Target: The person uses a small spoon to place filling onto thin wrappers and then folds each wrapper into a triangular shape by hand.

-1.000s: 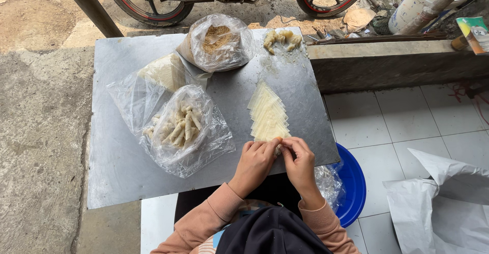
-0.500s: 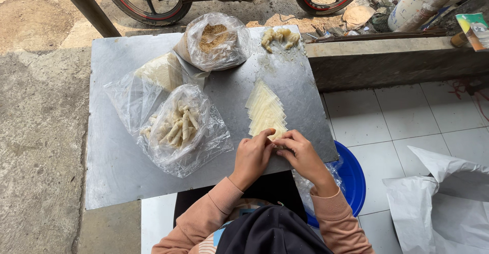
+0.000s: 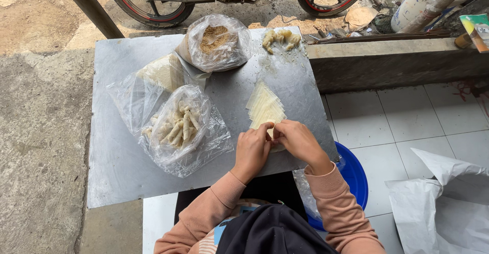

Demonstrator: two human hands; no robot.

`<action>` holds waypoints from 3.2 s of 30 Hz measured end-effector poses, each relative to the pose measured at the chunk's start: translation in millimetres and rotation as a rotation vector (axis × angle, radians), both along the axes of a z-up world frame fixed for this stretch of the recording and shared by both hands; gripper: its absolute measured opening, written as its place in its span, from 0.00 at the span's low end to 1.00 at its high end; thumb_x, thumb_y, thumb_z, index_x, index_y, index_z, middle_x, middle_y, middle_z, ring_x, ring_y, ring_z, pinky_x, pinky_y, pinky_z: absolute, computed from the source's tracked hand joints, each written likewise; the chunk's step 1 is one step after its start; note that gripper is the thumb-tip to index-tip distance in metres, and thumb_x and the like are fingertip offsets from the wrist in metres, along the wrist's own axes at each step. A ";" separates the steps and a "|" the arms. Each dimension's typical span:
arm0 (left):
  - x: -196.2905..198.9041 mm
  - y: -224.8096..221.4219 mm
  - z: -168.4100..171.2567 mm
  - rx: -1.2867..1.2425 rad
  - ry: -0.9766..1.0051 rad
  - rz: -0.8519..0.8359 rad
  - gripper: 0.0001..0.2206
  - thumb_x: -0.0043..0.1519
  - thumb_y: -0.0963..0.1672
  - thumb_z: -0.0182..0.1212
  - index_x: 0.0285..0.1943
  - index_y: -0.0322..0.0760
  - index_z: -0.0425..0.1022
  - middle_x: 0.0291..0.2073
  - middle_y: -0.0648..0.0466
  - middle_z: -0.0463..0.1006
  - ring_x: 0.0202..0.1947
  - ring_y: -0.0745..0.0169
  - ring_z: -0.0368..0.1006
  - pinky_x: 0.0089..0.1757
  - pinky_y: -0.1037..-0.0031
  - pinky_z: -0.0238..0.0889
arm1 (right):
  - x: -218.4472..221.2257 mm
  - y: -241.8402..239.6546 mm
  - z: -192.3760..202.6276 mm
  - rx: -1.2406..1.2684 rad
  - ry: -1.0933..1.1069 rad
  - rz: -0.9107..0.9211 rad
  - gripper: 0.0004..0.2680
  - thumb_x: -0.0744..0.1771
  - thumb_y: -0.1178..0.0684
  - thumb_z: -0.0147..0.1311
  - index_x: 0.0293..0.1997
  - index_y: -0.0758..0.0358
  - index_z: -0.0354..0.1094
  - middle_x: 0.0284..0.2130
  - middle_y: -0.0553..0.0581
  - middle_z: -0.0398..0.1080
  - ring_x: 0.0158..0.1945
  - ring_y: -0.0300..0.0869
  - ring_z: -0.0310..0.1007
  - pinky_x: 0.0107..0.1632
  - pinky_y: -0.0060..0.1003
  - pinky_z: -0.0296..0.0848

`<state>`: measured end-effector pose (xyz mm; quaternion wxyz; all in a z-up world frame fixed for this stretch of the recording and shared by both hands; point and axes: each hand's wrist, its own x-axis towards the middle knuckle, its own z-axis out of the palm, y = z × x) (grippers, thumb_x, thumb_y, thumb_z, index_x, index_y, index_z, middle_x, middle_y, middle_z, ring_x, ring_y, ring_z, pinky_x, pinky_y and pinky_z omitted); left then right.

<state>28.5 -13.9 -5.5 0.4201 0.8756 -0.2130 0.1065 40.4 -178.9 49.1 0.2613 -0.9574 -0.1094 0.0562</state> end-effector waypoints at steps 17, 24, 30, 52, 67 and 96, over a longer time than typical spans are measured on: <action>2.4 2.3 6.7 -0.030 0.175 0.082 0.16 0.55 0.46 0.69 0.52 0.42 0.75 0.29 0.61 0.83 0.38 0.63 0.74 0.43 0.65 0.53 | -6.6 -14.4 -17.4 0.265 0.137 -0.158 0.04 0.61 0.58 0.66 0.34 0.63 0.75 0.29 0.56 0.75 0.31 0.47 0.75 0.38 0.41 0.73; -5.4 3.9 -5.5 0.194 -0.203 0.038 0.12 0.63 0.45 0.64 0.55 0.45 0.75 0.30 0.62 0.82 0.39 0.66 0.73 0.45 0.65 0.53 | -14.7 -18.9 -31.9 0.103 -0.335 0.108 0.04 0.60 0.60 0.62 0.34 0.62 0.74 0.33 0.53 0.70 0.40 0.47 0.69 0.45 0.40 0.68; -9.6 -2.0 -9.5 0.331 -0.303 0.055 0.16 0.62 0.43 0.62 0.59 0.41 0.75 0.32 0.62 0.80 0.42 0.67 0.73 0.48 0.67 0.53 | -29.1 -13.4 -51.2 -0.042 -0.570 0.033 0.03 0.63 0.60 0.61 0.36 0.59 0.74 0.34 0.50 0.69 0.41 0.44 0.69 0.47 0.40 0.64; 13.1 -6.0 -3.3 0.037 0.045 0.161 0.10 0.59 0.44 0.65 0.48 0.46 0.77 0.30 0.64 0.82 0.39 0.66 0.70 0.46 0.63 0.46 | -7.4 -12.8 -50.4 0.146 -0.455 -0.158 0.04 0.62 0.52 0.66 0.34 0.55 0.77 0.37 0.49 0.67 0.44 0.44 0.64 0.49 0.41 0.58; 9.3 6.4 -6.6 0.111 -0.106 0.026 0.17 0.60 0.45 0.65 0.58 0.44 0.73 0.33 0.64 0.82 0.42 0.64 0.70 0.44 0.60 0.46 | -8.8 -10.3 -46.5 -0.024 -0.547 -0.018 0.03 0.63 0.53 0.63 0.37 0.56 0.77 0.41 0.50 0.68 0.48 0.45 0.65 0.52 0.42 0.60; -23.0 21.1 -10.3 0.088 -0.013 0.077 0.34 0.56 0.47 0.71 0.71 0.37 0.60 0.39 0.55 0.72 0.41 0.58 0.67 0.43 0.64 0.52 | 49.8 -0.1 -21.7 -0.059 -0.156 0.101 0.07 0.63 0.49 0.61 0.41 0.52 0.75 0.44 0.53 0.66 0.52 0.47 0.63 0.55 0.44 0.56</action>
